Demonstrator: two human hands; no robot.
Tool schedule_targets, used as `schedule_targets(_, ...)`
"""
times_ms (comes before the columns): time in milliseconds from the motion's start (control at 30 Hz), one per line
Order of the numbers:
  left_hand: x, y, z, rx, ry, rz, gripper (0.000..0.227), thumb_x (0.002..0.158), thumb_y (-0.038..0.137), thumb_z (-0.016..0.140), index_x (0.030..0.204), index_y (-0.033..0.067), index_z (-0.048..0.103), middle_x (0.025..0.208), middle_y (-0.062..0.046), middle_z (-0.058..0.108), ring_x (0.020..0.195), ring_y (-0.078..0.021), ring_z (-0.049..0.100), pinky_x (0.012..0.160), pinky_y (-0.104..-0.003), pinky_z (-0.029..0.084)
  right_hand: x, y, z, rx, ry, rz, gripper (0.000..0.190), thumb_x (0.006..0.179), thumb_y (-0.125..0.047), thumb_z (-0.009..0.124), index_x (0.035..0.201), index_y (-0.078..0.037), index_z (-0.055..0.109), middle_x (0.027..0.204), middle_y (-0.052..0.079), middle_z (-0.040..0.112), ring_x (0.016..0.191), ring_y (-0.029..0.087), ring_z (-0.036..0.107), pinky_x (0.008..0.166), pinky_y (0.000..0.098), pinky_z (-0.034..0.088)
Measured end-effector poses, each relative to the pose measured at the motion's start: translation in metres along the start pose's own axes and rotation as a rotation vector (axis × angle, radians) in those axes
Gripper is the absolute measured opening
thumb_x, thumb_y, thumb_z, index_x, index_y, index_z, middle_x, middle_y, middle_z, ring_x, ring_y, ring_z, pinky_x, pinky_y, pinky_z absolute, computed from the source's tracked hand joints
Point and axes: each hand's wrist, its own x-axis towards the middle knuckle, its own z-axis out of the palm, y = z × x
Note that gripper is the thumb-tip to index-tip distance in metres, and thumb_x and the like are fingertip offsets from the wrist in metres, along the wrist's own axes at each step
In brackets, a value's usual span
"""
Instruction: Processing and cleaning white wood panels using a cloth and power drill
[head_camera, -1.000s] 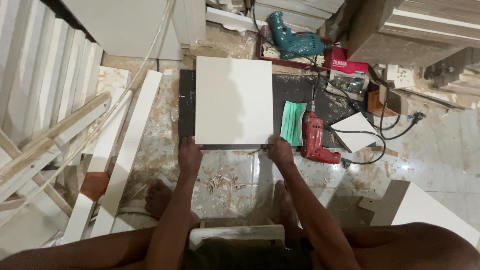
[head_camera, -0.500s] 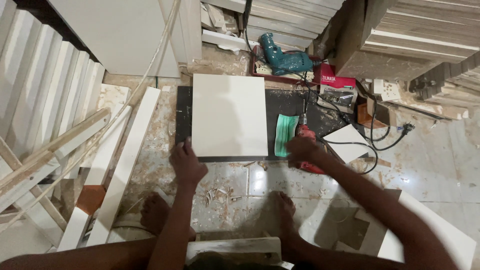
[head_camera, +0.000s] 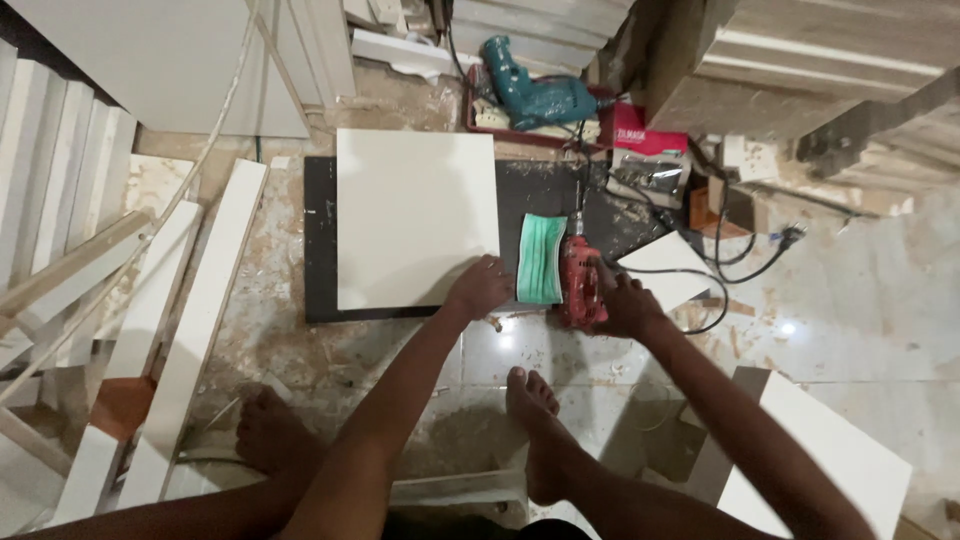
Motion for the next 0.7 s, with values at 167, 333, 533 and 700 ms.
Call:
schedule_targets(167,0.016,0.007,0.028,-0.026,-0.038,0.08,0.012,0.076,0.021,0.086,0.086,0.0252,0.081,0.095,0.003,0.076,0.119,-0.0377,0.064,0.1,-0.052,0.052,-0.007,-0.039,0.029,0.274,0.155,0.076,0.145,0.074,-0.063,0.089,0.172,-0.027,-0.011,0.148,0.026,0.046,0.135,0.054,0.054,0.115,0.0639,0.047)
schedule_targets(333,0.021,0.013,0.012,0.0,-0.085,0.052,0.001,0.08,0.021,0.08,0.08,0.0202,0.08,0.084,-0.005,0.075,0.111,-0.0409,0.065,0.093,-0.054,0.053,0.02,-0.012,0.08,0.365,0.347,-0.084,0.13,0.076,-0.039,0.09,0.173,-0.023,0.005,0.145,0.029,0.042,0.131,0.055,0.056,0.11,0.0638,0.05)
schedule_targets(533,-0.042,-0.007,-0.027,-0.169,0.115,-0.094,0.054,0.078,0.035,0.09,0.126,0.0216,0.069,0.135,-0.012,0.064,0.131,-0.0394,0.058,0.109,-0.052,0.048,0.006,0.014,0.072,0.384,0.838,-0.269,0.088,0.072,-0.041,0.077,0.156,-0.028,0.053,0.121,0.023,0.056,0.095,0.048,0.07,0.076,0.0553,0.061)
schedule_targets(700,-0.112,-0.045,-0.089,-0.201,-0.084,-0.331,0.08,0.08,0.039,0.087,0.151,0.0165,0.058,0.153,-0.023,0.055,0.141,-0.0433,0.054,0.12,-0.057,0.041,-0.055,0.048,0.024,0.832,0.853,-0.358,0.073,0.069,-0.01,0.073,0.141,-0.008,0.066,0.097,0.027,0.07,0.085,0.043,0.073,0.072,0.0458,0.06)
